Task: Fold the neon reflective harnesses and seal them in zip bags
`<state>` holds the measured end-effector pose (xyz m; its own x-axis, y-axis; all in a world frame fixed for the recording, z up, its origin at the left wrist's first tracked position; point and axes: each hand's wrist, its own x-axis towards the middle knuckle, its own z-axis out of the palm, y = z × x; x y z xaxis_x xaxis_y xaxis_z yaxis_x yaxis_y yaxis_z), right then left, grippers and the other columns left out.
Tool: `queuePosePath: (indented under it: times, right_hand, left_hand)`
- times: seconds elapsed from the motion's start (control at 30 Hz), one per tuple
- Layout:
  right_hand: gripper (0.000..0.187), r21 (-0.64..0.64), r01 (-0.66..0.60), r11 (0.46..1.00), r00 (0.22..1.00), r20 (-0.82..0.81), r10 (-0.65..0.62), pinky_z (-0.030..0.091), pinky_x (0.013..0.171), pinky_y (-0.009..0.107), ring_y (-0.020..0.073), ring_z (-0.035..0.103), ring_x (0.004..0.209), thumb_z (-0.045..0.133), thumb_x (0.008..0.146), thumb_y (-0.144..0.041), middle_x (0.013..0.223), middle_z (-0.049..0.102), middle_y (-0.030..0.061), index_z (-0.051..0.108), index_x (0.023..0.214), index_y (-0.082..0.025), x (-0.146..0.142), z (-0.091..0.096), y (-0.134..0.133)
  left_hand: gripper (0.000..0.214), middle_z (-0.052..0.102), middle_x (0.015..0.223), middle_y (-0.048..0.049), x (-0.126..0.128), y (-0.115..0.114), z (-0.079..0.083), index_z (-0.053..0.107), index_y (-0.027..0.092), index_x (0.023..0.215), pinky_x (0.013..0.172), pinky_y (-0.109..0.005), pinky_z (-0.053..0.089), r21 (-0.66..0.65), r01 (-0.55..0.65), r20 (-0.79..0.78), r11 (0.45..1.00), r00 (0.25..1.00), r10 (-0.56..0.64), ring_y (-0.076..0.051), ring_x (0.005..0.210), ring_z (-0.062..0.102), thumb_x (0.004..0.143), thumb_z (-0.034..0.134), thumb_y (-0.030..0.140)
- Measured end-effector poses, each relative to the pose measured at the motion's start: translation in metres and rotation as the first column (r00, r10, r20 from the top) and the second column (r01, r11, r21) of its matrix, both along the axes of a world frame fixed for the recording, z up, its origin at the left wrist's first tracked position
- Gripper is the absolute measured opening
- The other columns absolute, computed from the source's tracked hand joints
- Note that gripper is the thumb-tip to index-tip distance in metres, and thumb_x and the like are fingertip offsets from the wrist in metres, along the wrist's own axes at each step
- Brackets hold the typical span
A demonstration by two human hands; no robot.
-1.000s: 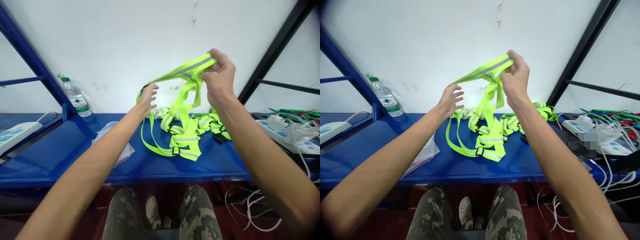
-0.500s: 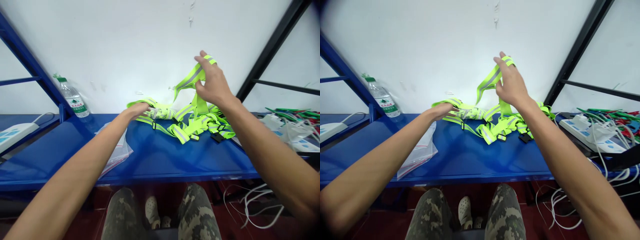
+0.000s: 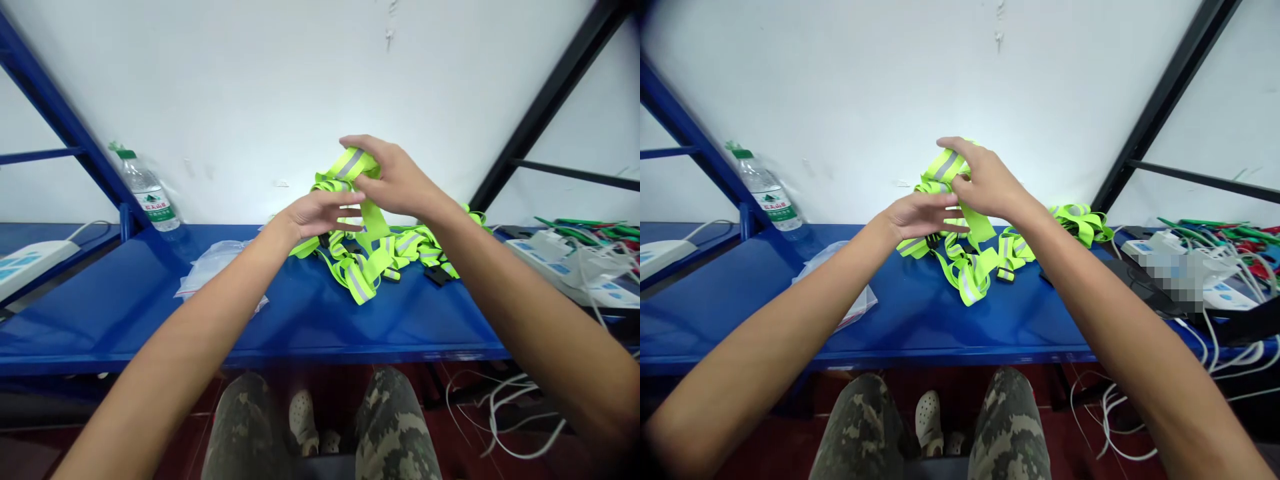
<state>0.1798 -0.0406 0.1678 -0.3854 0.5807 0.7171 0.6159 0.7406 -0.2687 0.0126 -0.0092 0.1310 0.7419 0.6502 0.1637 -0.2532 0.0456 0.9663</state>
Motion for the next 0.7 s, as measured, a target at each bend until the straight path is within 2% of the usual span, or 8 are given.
queuePosePath:
  times: [0.1,0.2,0.27,0.37,0.43,0.53,0.6,0.7]
  right_hand:
    - [0.046,-0.109,-0.163,0.981,0.983,-0.102,0.152,0.048,0.103,0.052,0.0324,0.058,0.12,0.067,0.079,-0.021,0.131,0.062,0.0087,0.062,0.124,-0.025,0.003,0.002,-0.009]
    - [0.036,-0.281,-0.33,0.901,0.929,-0.269,0.256,0.055,0.09,0.048,0.0289,0.067,0.103,0.073,0.075,-0.023,0.108,0.07,0.0083,0.067,0.111,-0.022,0.008,0.001,-0.01]
    - [0.025,-0.317,-0.352,0.881,0.887,-0.414,0.206,0.057,0.083,0.045,0.026,0.069,0.092,0.072,0.076,-0.024,0.091,0.07,0.0066,0.068,0.1,-0.02,0.015,-0.003,-0.002]
    - [0.031,-0.272,-0.266,0.925,0.845,-0.527,0.088,0.057,0.083,0.045,0.0254,0.068,0.093,0.072,0.071,-0.02,0.09,0.069,0.0055,0.066,0.101,-0.02,0.022,-0.014,0.017]
    - [0.051,-0.305,-0.236,0.922,0.89,-0.45,0.079,0.055,0.088,0.047,0.0285,0.064,0.105,0.073,0.063,-0.015,0.105,0.069,0.007,0.064,0.113,-0.021,0.022,-0.024,0.027]
    - [0.061,-0.461,-0.269,0.846,0.954,-0.251,0.166,0.053,0.09,0.046,0.0301,0.06,0.11,0.071,0.058,-0.012,0.113,0.068,0.0074,0.064,0.118,-0.021,0.012,-0.04,0.031]
    - [0.051,-0.574,-0.266,0.775,0.964,-0.157,0.215,0.054,0.082,0.039,0.0269,0.063,0.097,0.067,0.058,-0.011,0.103,0.071,0.0063,0.068,0.109,-0.02,0.004,-0.047,0.028]
    - [0.022,-0.701,-0.173,0.692,0.978,-0.042,0.202,0.05,0.062,0.031,0.0195,0.06,0.068,0.063,0.063,-0.012,0.076,0.069,0.0051,0.069,0.084,-0.016,0.003,-0.049,0.022]
  left_hand:
    - [0.039,0.07,0.098,-0.0064,-0.003,0.005,0.005,0.065,0.02,0.105,0.093,-0.047,0.052,-0.057,-0.195,0.16,0.979,0.966,0.202,-0.028,0.105,0.066,0.079,0.071,0.047]
    - [0.037,0.068,0.079,-0.0036,-0.006,0.01,0.013,0.064,0.019,0.099,0.08,-0.038,0.056,-0.095,-0.296,0.237,0.95,0.92,0.311,-0.024,0.087,0.07,0.083,0.062,0.053]
    - [0.034,0.062,0.064,-0.0009,-0.008,0.011,0.018,0.064,0.019,0.093,0.07,-0.032,0.057,-0.134,-0.279,0.247,0.951,0.92,0.305,-0.019,0.07,0.069,0.084,0.06,0.052]
    - [0.034,0.051,0.05,0.0031,-0.012,0.005,0.026,0.064,0.018,0.093,0.053,-0.025,0.051,-0.185,-0.228,0.223,0.956,0.938,0.267,-0.013,0.049,0.059,0.083,0.061,0.051]
    - [0.037,0.046,0.046,0.0045,-0.012,0.0,0.029,0.064,0.018,0.096,0.043,-0.021,0.044,-0.195,-0.203,0.2,0.959,0.949,0.242,-0.01,0.041,0.051,0.083,0.06,0.052]
    - [0.041,0.041,0.043,0.0041,-0.011,-0.007,0.032,0.065,0.015,0.097,0.035,-0.018,0.033,-0.216,-0.167,0.176,0.962,0.962,0.207,-0.007,0.034,0.038,0.084,0.053,0.052]
    - [0.043,0.039,0.042,0.0035,-0.012,-0.007,0.032,0.066,0.014,0.096,0.034,-0.018,0.031,-0.23,-0.182,0.149,0.956,0.964,0.219,-0.007,0.033,0.037,0.084,0.051,0.053]
    - [0.042,0.035,0.04,0.0045,-0.019,-0.001,0.031,0.065,0.015,0.096,0.033,-0.018,0.031,-0.242,-0.264,0.114,0.934,0.948,0.298,-0.009,0.033,0.039,0.081,0.055,0.053]
